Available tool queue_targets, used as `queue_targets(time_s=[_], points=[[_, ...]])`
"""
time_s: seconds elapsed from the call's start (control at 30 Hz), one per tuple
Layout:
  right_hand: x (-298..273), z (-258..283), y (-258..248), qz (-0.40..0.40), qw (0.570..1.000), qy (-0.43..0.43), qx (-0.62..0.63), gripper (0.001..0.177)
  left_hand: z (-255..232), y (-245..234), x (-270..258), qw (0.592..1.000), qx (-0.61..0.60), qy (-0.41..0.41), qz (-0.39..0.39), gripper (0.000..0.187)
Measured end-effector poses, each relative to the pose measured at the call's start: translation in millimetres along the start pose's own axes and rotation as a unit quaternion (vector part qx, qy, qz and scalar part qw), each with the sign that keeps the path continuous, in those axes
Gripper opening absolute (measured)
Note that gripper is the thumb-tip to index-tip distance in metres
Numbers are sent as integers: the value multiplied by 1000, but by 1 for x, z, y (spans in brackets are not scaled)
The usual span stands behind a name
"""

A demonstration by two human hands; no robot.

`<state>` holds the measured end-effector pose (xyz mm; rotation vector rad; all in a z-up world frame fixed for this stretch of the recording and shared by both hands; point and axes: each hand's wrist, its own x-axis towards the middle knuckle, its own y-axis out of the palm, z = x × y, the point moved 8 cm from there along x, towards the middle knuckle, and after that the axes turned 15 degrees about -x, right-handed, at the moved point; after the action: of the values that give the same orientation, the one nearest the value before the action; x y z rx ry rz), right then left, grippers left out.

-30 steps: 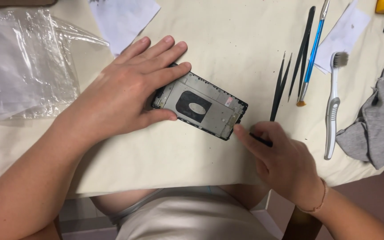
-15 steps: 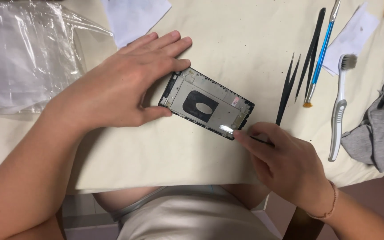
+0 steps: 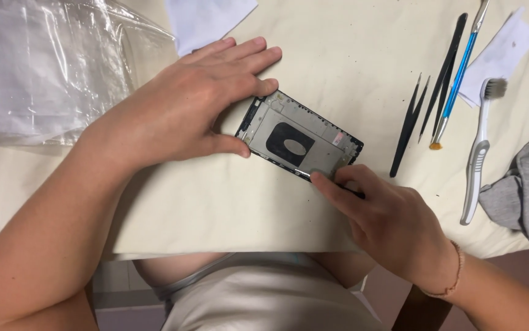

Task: The person cleans a black rectangular electronic component with a white cloth. They then unwrap a phone frame, apply a liquid with a brush, and scrub the frame with a toothbrush. Finally, they use a small knife to scrape residue from the frame and wipe it clean.

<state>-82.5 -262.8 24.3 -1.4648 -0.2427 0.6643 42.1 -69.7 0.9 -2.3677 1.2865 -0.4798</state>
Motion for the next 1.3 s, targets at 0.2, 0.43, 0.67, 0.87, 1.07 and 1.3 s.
queue_targets(time_s=[0.2, 0.43, 0.67, 0.87, 1.07, 1.3], points=[[13, 9, -1, -46, 999, 9, -15, 61, -1, 0, 1, 1000, 2, -4, 5, 86], [31, 14, 5, -99, 994, 10, -46, 61, -1, 1, 0, 1000, 7, 2, 7, 85], [45, 18, 6, -78, 997, 0, 6, 57, -1, 1, 0, 1000, 8, -1, 8, 86], [50, 7, -3, -113, 991, 23, -73, 59, 0, 1, 0, 1000, 8, 0, 9, 86], [36, 3, -3, -118, 990, 41, -71, 61, -2, 1, 1, 1000, 9, -1, 9, 84], [24, -12, 4, -93, 991, 95, 18, 61, -2, 1, 1, 1000, 7, -5, 9, 85]])
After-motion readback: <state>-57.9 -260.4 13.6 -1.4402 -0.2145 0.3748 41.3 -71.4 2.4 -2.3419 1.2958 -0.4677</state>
